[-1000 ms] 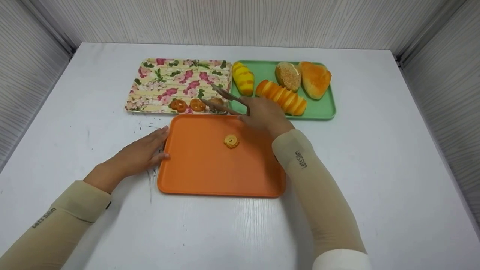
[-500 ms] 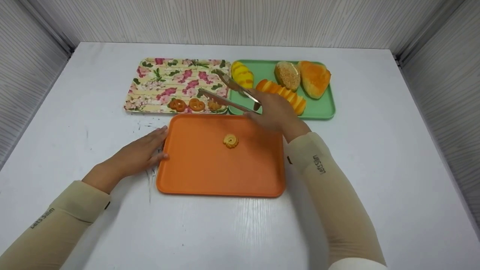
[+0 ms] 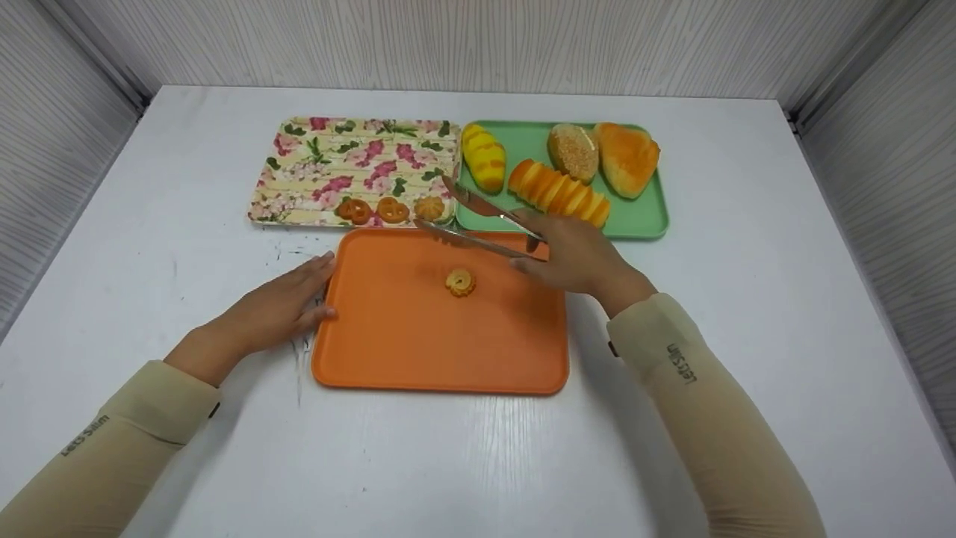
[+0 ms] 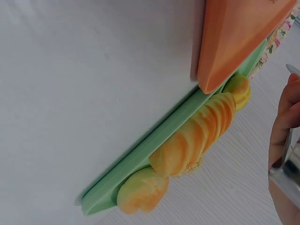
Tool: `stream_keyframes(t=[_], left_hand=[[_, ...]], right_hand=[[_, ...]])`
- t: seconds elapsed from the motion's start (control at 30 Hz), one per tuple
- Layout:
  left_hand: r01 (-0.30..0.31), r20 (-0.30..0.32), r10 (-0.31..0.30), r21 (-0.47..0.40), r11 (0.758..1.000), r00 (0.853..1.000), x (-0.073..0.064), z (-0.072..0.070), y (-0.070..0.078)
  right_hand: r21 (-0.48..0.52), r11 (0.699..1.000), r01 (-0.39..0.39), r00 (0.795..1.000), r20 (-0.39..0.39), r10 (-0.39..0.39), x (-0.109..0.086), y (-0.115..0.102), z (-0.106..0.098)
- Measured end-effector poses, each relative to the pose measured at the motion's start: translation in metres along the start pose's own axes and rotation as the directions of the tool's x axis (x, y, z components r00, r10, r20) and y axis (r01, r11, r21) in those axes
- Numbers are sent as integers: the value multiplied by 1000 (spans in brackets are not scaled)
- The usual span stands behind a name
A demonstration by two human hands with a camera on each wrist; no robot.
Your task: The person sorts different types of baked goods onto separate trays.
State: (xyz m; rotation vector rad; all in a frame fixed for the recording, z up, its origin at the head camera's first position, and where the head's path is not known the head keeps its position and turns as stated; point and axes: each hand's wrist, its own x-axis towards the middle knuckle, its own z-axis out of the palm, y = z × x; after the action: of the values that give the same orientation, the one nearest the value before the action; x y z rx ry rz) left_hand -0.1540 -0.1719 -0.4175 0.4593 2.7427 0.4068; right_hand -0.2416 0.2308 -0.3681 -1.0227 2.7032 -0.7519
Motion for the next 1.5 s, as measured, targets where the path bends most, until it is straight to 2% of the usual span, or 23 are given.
stream_keyframes(t=[0.3, 0.6, 0.9, 1.3, 1.5], left_hand=[[-16, -4, 16, -4, 1000, 1000, -1, 1, -1], [-29, -14, 30, 33, 999, 999, -1, 2, -1], [-31, -15, 31, 15, 999, 999, 0, 3, -2], [-32, -14, 32, 17, 999, 999, 1, 2, -2], [-2, -1, 2, 21, 1000, 1000, 0, 1, 1]], right_hand=[[-34, 999, 40, 995, 93, -37, -20, 4, 5], [-18, 1000, 21, 987, 157, -18, -31, 5, 12], [-25, 999, 37, 987, 158, -33, -33, 4, 17], [-51, 999, 8, 991, 130, -2, -33, -1, 17], [-64, 998, 7, 992, 130, 1, -33, 0, 18]])
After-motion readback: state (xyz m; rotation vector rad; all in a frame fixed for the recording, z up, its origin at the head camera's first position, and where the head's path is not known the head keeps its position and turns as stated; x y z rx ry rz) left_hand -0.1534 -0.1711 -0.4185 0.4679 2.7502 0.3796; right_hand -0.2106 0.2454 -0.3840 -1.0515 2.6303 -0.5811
